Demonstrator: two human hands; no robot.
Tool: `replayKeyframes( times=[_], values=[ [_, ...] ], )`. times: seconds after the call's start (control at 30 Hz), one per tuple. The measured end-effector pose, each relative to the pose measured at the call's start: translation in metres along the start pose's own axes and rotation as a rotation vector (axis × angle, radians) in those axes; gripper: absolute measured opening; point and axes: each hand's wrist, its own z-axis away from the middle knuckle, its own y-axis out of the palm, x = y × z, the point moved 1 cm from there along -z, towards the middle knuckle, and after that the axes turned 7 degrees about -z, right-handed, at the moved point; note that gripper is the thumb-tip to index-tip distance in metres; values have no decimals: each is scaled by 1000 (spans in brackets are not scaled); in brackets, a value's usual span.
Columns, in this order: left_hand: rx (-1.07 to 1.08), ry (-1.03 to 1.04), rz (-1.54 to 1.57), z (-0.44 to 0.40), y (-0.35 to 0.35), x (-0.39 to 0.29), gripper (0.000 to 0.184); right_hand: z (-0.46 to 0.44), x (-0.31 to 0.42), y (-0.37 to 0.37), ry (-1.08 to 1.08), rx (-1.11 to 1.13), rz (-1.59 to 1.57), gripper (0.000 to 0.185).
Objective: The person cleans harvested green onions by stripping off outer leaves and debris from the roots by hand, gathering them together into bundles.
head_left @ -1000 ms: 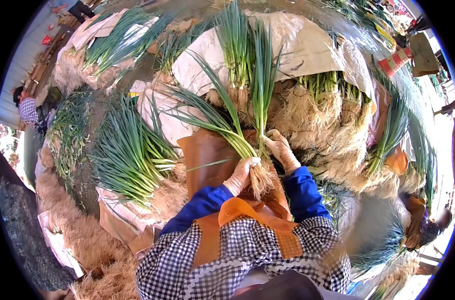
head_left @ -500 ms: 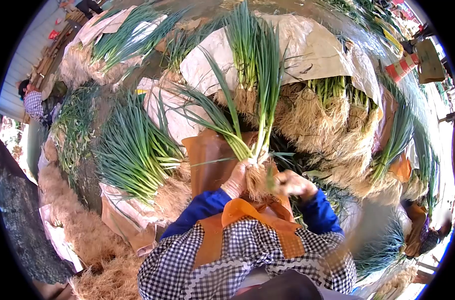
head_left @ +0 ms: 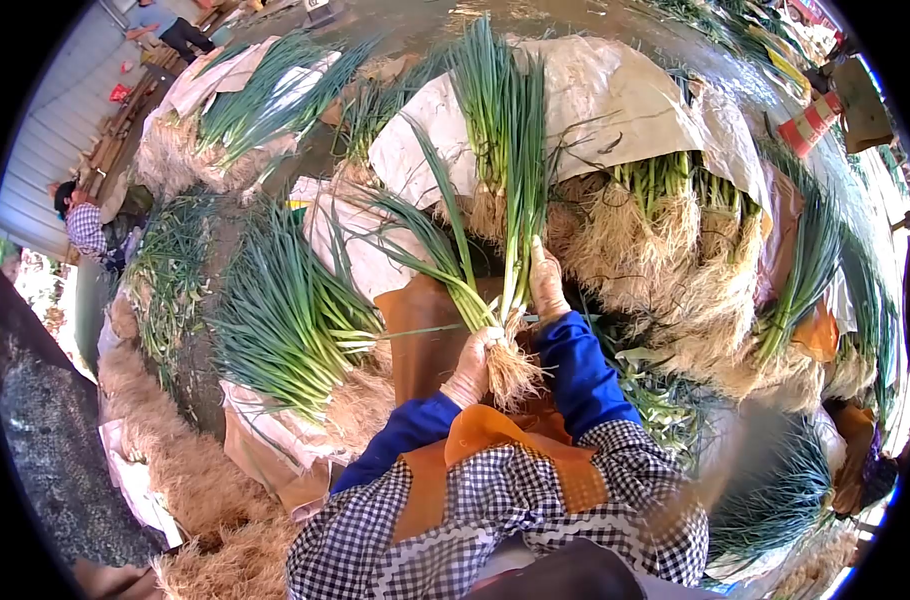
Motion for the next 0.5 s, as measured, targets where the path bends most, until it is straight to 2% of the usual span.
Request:
replayKeyframes(
  times=[0.07,0.17,0.2,0.23,0.3,0.33,0.43,0.5],
  values=[
    [-22,-14,23,-12,-14,12,25,-5,-3,-9,-325,-229,614,37],
    [-48,3,-32,-14,-8,20,26,1,-8,-46,-394,-256,1008,34],
    [-64,15,-64,-10,3,18,26,-19,-35,-63,-461,-354,784,31],
    [-80,30,-95,-8,9,18,25,-7,-11,-56,-578,-442,853,31],
    [-66,33,-85,-24,-11,32,24,26,54,-23,-470,-283,826,34],
    [-86,51,-149,-30,-19,38,21,11,47,-25,-454,-165,1062,35],
    [-89,89,-182,-29,-19,33,12,-11,26,-25,-695,-128,1128,36],
    [-113,129,-193,-25,-10,30,7,-1,26,-26,-557,-118,1100,36]
  ],
)
